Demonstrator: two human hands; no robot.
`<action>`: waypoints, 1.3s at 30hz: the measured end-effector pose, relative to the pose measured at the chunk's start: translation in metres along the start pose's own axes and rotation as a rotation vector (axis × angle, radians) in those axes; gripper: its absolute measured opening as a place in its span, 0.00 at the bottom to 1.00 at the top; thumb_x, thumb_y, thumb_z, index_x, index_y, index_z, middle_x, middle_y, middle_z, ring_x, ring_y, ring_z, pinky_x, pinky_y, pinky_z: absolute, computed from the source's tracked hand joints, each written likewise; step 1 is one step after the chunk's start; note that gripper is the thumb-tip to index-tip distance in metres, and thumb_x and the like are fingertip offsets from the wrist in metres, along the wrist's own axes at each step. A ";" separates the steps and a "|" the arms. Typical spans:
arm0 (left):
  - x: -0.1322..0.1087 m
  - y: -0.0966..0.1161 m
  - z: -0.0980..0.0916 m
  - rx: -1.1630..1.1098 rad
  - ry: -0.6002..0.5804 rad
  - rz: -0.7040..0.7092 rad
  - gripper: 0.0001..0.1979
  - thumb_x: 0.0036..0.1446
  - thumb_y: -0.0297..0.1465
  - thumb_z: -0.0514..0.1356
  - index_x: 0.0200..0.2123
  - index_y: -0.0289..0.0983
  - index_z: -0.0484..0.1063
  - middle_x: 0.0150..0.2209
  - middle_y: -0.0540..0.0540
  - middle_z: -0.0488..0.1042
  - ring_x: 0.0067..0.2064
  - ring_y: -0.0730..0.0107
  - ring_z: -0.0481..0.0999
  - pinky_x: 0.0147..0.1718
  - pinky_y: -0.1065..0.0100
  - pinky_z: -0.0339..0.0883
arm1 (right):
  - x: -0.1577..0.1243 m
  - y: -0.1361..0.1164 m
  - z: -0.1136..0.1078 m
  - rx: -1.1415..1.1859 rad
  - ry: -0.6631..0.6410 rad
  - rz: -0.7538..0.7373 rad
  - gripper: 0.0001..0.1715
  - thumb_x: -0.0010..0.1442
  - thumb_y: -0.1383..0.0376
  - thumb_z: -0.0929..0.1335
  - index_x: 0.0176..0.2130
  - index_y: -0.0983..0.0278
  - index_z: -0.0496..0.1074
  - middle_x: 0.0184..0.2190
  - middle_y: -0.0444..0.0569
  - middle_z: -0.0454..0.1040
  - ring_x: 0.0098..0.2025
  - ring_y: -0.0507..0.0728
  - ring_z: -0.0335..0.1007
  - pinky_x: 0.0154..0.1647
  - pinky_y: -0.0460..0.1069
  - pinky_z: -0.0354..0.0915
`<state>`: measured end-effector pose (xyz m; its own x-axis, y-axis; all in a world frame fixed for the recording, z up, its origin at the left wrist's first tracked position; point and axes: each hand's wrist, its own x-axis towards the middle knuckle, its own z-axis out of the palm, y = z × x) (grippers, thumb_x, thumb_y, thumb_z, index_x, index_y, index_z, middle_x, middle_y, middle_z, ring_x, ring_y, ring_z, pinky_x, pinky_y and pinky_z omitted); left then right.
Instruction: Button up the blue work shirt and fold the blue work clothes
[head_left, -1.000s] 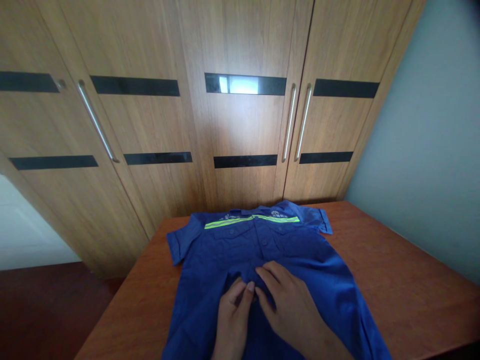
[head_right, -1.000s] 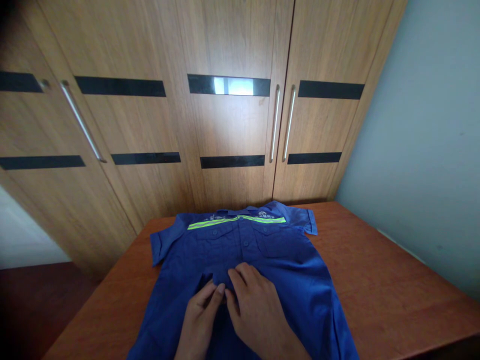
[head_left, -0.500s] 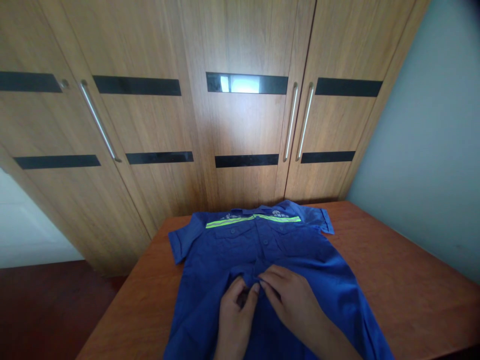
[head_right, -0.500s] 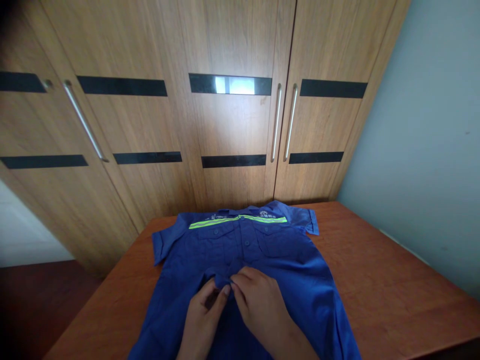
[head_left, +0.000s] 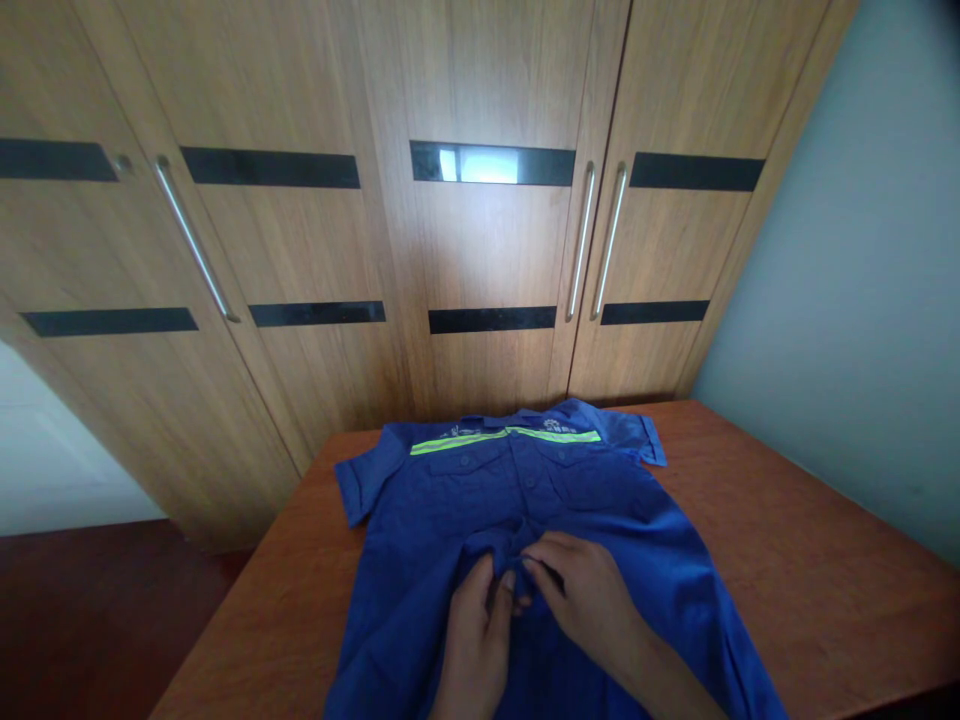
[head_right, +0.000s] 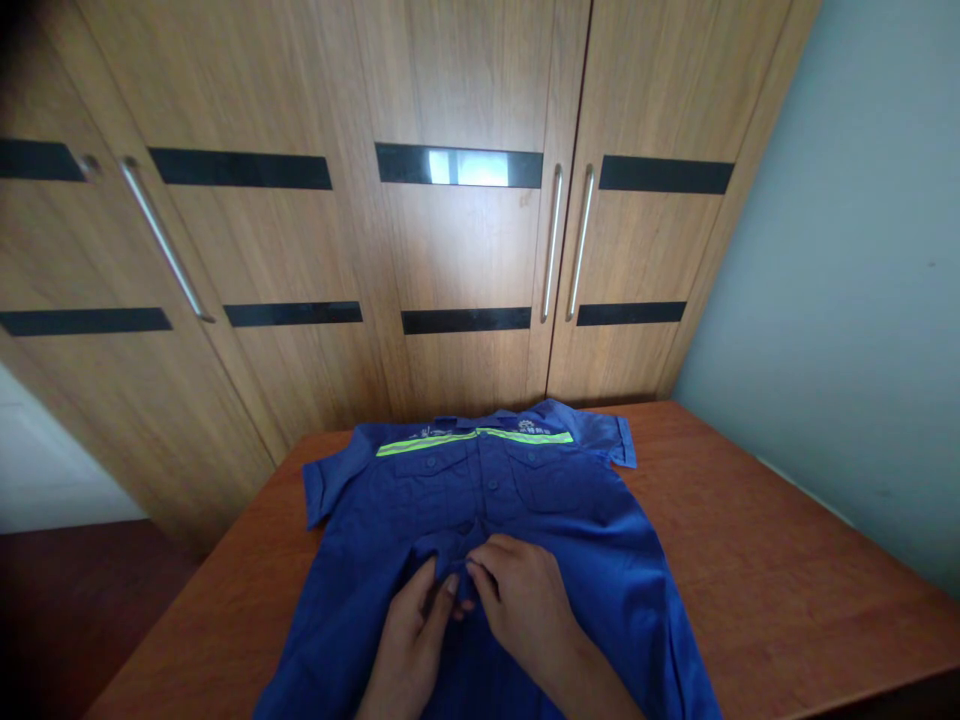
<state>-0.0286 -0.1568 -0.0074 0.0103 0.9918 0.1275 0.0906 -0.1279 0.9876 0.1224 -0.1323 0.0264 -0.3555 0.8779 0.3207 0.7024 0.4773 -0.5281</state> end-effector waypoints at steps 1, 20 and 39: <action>0.000 0.001 -0.001 0.025 -0.009 0.015 0.14 0.60 0.41 0.56 0.38 0.36 0.73 0.34 0.44 0.76 0.33 0.65 0.74 0.34 0.67 0.68 | 0.000 0.001 0.001 0.000 0.005 0.006 0.14 0.62 0.69 0.61 0.34 0.59 0.75 0.30 0.44 0.75 0.34 0.53 0.72 0.36 0.46 0.62; 0.015 0.020 -0.011 -0.068 -0.112 0.044 0.04 0.53 0.30 0.56 0.26 0.38 0.66 0.28 0.50 0.68 0.33 0.67 0.69 0.31 0.70 0.63 | 0.012 -0.006 0.011 0.188 0.207 0.036 0.09 0.61 0.70 0.64 0.32 0.61 0.72 0.27 0.44 0.71 0.31 0.53 0.69 0.33 0.46 0.61; 0.019 0.011 -0.017 0.226 -0.137 0.196 0.15 0.64 0.33 0.49 0.32 0.37 0.74 0.30 0.47 0.76 0.31 0.67 0.73 0.32 0.70 0.64 | 0.011 -0.001 0.022 0.098 0.263 0.050 0.10 0.60 0.71 0.63 0.34 0.61 0.73 0.30 0.47 0.73 0.34 0.55 0.71 0.36 0.48 0.63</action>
<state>-0.0441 -0.1395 0.0079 0.1824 0.9411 0.2846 0.2926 -0.3283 0.8981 0.1045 -0.1222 0.0135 -0.1411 0.8667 0.4784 0.6472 0.4465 -0.6179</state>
